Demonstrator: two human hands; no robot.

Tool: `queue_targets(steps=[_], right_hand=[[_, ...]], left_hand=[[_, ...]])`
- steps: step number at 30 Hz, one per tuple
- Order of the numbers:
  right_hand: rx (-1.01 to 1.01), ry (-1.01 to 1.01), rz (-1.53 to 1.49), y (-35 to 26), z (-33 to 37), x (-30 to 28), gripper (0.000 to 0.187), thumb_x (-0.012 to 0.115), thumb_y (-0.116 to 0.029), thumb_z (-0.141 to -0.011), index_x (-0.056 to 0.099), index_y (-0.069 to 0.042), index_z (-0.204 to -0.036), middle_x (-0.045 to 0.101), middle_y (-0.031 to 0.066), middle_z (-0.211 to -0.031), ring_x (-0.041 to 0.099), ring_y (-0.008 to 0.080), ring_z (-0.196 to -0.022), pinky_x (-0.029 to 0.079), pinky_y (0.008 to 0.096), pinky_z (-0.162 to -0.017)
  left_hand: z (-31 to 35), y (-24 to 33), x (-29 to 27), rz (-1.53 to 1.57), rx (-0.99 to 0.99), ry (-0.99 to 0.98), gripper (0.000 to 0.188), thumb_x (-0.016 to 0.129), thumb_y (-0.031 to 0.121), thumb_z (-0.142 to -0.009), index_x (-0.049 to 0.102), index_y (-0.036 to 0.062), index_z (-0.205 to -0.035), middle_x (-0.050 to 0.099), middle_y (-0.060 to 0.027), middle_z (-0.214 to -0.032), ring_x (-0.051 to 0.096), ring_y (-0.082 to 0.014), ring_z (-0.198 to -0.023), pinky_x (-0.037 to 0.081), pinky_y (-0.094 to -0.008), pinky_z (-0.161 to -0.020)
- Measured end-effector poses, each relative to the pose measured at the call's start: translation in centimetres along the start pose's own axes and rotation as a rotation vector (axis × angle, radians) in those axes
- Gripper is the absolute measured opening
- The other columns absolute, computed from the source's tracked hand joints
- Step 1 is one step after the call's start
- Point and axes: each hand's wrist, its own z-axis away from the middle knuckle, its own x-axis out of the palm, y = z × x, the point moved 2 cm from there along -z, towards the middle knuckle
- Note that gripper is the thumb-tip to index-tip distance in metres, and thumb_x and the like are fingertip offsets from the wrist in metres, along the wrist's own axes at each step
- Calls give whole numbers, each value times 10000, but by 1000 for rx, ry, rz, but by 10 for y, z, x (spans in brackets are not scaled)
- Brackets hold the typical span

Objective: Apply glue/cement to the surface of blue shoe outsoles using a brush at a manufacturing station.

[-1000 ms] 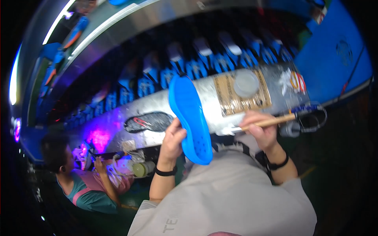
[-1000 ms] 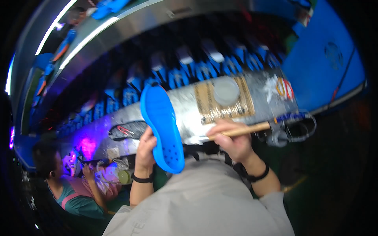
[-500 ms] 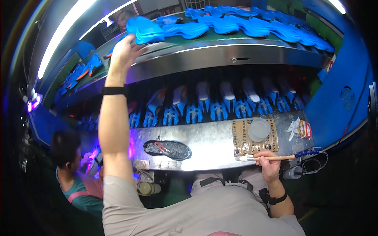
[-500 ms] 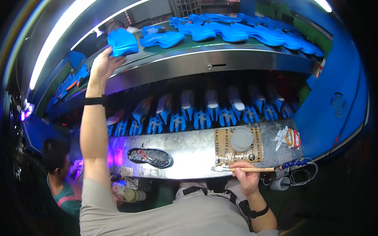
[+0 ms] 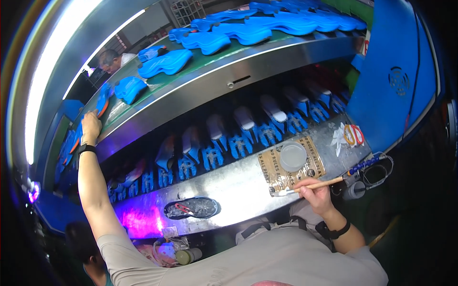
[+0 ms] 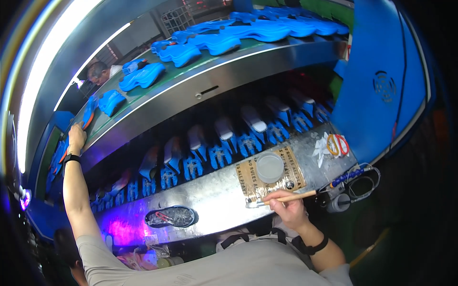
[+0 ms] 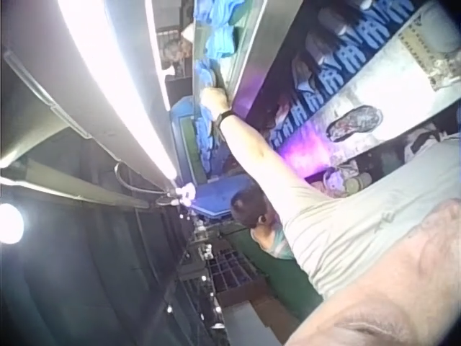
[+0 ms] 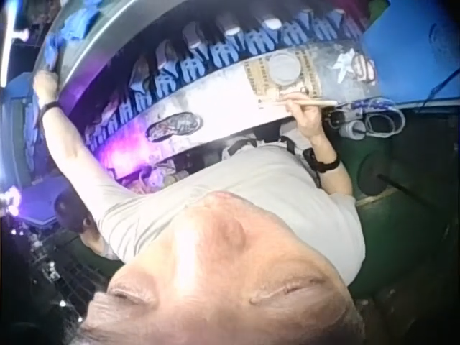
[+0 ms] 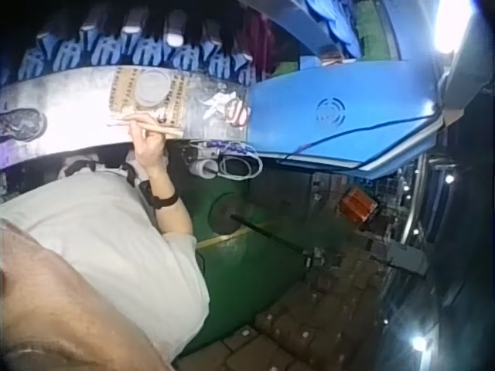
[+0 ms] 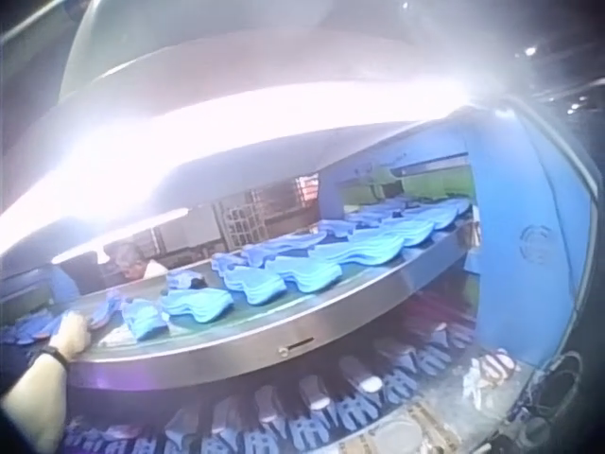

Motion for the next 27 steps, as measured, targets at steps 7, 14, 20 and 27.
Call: queue_targets(steps=[7,14,20,27], right_hand=[[-193,55,375,-20,-26,-16,136,625,-102,-932,700,4,-972,707,90,-874,660,153,-823,512,286,-717],[-140,127,688,-26,-72,-35,140,649,-147,-895,702,-18,-907,691,126,-773,673,191,-677,502,311,-620],[-204,81,891,-14,-89,-29,183,630,-195,-870,707,-32,-842,662,160,-681,672,333,-651,517,396,-611],[-201,168,787,-30,-76,-25,161,637,-168,-882,711,-25,-888,672,135,-701,660,248,-623,496,346,-589]], left_hand=[[21,35,-54,157,219,225,150,583,-17,-775,625,-35,-918,623,-251,-966,612,-438,-931,505,-480,-811],[84,7,-89,1234,-420,133,399,617,410,-986,705,26,-928,436,76,-642,434,-40,-548,376,-219,-496],[136,28,-35,1614,-458,-147,266,619,264,-990,642,48,-1143,655,7,-915,631,-75,-716,481,-206,-605],[266,180,-63,2070,-303,-120,353,539,120,-977,523,-52,-1284,642,-120,-1158,648,-199,-1009,517,-331,-895]])
